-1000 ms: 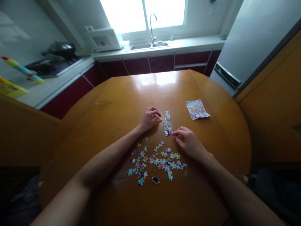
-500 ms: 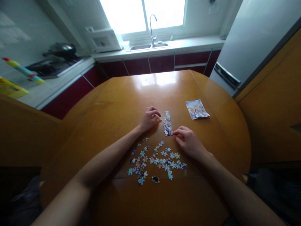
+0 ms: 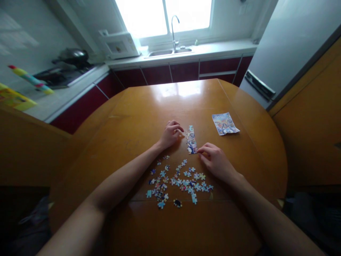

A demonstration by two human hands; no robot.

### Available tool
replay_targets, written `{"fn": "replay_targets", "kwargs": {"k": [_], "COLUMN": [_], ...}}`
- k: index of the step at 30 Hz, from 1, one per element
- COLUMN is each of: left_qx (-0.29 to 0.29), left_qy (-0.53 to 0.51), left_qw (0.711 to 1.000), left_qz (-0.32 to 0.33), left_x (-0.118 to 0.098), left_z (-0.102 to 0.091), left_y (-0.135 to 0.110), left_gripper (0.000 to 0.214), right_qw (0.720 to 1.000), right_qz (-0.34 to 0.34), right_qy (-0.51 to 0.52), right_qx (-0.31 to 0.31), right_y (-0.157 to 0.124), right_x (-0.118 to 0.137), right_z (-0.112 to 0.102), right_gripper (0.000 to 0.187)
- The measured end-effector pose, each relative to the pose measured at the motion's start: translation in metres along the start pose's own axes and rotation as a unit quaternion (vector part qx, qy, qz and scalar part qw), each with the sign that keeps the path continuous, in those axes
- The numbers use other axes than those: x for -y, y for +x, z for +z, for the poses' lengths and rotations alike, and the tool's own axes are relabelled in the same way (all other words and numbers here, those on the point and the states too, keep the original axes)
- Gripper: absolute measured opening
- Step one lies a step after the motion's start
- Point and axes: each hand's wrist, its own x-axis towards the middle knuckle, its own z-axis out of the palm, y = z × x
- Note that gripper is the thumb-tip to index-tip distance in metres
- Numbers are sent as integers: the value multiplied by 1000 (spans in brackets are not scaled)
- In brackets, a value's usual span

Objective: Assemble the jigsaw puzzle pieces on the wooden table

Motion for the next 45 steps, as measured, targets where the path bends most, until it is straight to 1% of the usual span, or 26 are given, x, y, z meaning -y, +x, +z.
{"fn": "replay_targets", "kwargs": {"k": [12, 15, 17, 18, 19, 21, 22, 24, 26, 28, 30, 32, 33, 35, 38, 40, 42, 45], "left_qx": [3, -7, -10, -1, 25, 123, 163, 202, 257, 333, 406, 445, 448, 430, 408, 400, 374, 347], "left_qy": [-1, -4, -13, -25, -42, -74, -79, -70, -57, -44, -26, -18, -17, -12, 3, 3, -12, -27], "left_qw": [1000, 1000, 1000, 1000, 999, 989, 983, 976, 963, 940, 912, 894, 893, 902, 912, 914, 922, 930], "left_qz": [-4, -7, -6, -1, 5, 14, 20, 34, 53, 62, 56, 44, 38, 14, -39, -73, -102, -119], "left_x": [-1, -3, -8, -13, -18, -33, -42, -61, -79, -92, -99, -100, -99, -94, -86, -81, -79, -77], "left_z": [0, -4, -16, -24, -34, -57, -69, -91, -108, -122, -132, -140, -144, -150, -158, -160, -159, -154], "left_y": [-1, 1, 8, 12, 16, 25, 27, 25, 14, -6, -33, -61, -74, -99, -127, -140, -151, -163], "left_gripper": [29, 30, 29, 29, 29, 26, 23, 20, 20, 16, 11, 12, 12, 12, 8, 10, 13, 16], "right_qw": [1000, 1000, 1000, 1000, 1000, 1000, 1000, 1000, 1000, 1000, 1000, 1000, 1000, 1000, 1000, 1000, 1000, 1000], "right_qz": [0, -2, -3, -2, -2, -4, -6, -10, -13, -14, -14, -17, -19, -21, -18, -17, -16, -17], "right_qy": [8, 4, 3, 3, 3, 3, 4, 6, 7, 9, 12, 15, 16, 18, 14, 10, 9, 8], "right_qx": [-2, -1, -2, -4, -5, -4, -3, -1, -2, -5, -7, -10, -11, -12, -9, -9, -12, -15], "right_y": [0, 0, 0, 0, 1, 1, 1, 0, 0, -1, -1, -1, -1, -1, 0, 0, 0, 0], "right_x": [-2, -2, -2, -1, -1, 0, 0, 1, 1, 0, 0, -1, -1, -1, 0, 1, 1, 1], "right_z": [0, 0, -1, -1, -1, -2, -2, -2, -1, -1, -1, -1, -1, -2, -3, -4, -4, -4], "right_gripper": [16, 16, 15, 15, 15, 15, 15, 14, 14, 14, 14, 14, 14, 14, 14, 14, 15, 15]}}
